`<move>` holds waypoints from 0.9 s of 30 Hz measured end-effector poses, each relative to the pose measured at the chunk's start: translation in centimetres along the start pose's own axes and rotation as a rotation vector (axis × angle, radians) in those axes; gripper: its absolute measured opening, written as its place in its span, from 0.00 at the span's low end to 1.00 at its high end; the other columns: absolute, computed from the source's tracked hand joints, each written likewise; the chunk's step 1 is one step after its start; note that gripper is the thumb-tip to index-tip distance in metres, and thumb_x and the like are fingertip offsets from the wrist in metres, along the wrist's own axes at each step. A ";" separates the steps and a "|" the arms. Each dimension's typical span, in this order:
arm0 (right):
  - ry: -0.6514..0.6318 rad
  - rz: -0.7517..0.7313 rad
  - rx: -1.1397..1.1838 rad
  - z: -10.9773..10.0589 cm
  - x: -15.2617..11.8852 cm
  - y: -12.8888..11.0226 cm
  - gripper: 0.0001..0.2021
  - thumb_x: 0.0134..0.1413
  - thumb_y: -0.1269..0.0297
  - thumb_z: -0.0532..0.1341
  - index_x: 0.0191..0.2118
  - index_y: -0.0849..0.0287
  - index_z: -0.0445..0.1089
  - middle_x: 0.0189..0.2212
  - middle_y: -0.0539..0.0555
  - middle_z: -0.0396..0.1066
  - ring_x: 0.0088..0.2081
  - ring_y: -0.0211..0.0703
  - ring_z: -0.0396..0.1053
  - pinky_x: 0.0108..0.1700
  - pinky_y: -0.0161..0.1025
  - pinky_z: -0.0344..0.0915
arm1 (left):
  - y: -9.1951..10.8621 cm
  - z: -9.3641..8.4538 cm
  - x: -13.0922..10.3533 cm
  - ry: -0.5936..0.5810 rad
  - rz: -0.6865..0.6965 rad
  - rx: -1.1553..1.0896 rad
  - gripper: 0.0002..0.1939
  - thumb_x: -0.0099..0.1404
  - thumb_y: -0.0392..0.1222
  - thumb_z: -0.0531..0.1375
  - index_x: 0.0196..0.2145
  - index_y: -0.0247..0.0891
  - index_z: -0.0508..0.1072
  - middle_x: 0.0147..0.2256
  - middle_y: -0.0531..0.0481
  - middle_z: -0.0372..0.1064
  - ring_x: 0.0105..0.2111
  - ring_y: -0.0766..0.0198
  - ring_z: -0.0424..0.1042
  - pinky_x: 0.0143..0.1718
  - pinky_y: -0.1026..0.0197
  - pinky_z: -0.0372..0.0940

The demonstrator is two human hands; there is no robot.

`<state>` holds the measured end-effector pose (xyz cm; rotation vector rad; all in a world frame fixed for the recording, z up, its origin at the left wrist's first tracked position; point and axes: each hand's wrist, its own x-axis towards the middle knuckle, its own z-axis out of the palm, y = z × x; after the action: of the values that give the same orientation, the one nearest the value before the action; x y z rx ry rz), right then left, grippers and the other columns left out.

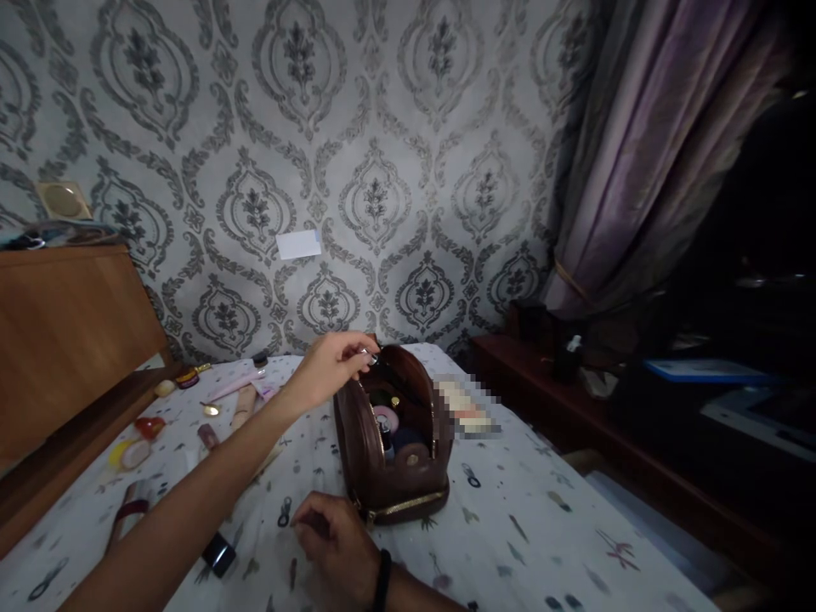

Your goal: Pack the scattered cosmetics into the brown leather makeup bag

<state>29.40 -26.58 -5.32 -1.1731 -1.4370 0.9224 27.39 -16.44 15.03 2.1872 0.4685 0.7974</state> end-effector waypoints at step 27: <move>-0.001 -0.032 0.009 -0.1 -0.1 0.5 0.09 0.54 0.61 0.59 0.30 0.61 0.71 0.19 0.45 0.62 0.24 0.34 0.61 0.28 0.31 0.55 | -2.7 2.4 3.2 0.102 0.045 0.031 0.03 0.59 0.34 0.56 0.32 0.37 0.69 0.25 0.56 0.67 0.24 0.68 0.72 0.28 0.66 0.69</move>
<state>29.56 -26.54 -5.76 -1.1398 -1.4469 0.9064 31.09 -14.16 12.97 2.1993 0.4870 0.9357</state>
